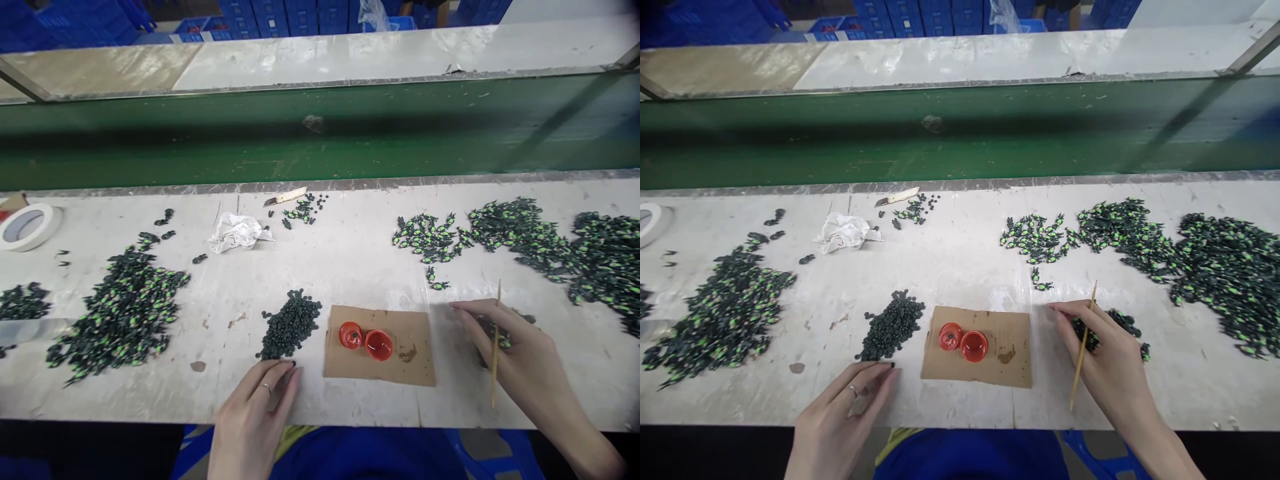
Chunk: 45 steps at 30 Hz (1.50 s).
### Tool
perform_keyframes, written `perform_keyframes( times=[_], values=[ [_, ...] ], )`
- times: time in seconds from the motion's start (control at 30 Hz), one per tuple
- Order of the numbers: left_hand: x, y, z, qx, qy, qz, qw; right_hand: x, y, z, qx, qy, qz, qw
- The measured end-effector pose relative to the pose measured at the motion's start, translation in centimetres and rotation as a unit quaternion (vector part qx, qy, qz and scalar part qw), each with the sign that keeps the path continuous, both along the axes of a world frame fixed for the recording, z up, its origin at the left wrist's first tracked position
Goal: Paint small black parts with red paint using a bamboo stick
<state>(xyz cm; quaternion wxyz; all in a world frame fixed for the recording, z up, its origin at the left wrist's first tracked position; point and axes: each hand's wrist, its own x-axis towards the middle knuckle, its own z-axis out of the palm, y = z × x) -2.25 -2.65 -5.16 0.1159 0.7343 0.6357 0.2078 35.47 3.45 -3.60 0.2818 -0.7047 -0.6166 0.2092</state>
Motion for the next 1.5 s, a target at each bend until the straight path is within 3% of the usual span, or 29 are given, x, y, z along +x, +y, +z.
perform_keyframes(
  times=[0.43, 0.57, 0.7, 0.83, 0.93, 1.07, 1.27, 1.4, 1.5],
  values=[
    [0.1, 0.5, 0.6, -0.007, 0.004, -0.014, 1.000, -0.3, -0.2, 0.1, 0.004, 0.017, 0.005, 1.000],
    [0.1, 0.7, 0.7, 0.002, 0.038, -0.031, 0.999, -0.8, -0.6, 1.1, 0.001, 0.030, 0.015, 0.999],
    [0.1, 1.7, 1.8, -0.010, 0.114, -0.100, 0.988, -2.3, -1.0, 3.3, -0.030, 0.060, 0.086, 0.994],
    [1.1, 3.0, 3.2, -0.017, 0.218, -0.179, 0.959, -4.4, -0.7, 5.1, -0.077, 0.165, 0.152, 0.971],
    [1.7, 3.7, 3.5, -0.003, 0.274, -0.224, 0.935, -5.6, -0.3, 5.1, -0.043, 0.183, 0.195, 0.963],
    [1.3, 4.2, 3.1, 0.005, 0.290, -0.272, 0.918, -6.9, -0.2, 3.7, 0.042, 0.160, 0.212, 0.963],
    [1.3, 3.3, 2.7, -0.031, 0.209, -0.285, 0.935, -8.6, -0.1, 2.0, 0.098, 0.125, 0.247, 0.956],
    [3.3, 2.2, 2.6, -0.073, 0.037, -0.234, 0.969, -8.8, 0.1, 1.8, 0.111, 0.113, 0.260, 0.953],
    [4.7, 1.5, 2.2, -0.088, -0.064, -0.209, 0.972, -8.7, 0.1, 1.7, 0.103, 0.109, 0.260, 0.954]
  ],
)
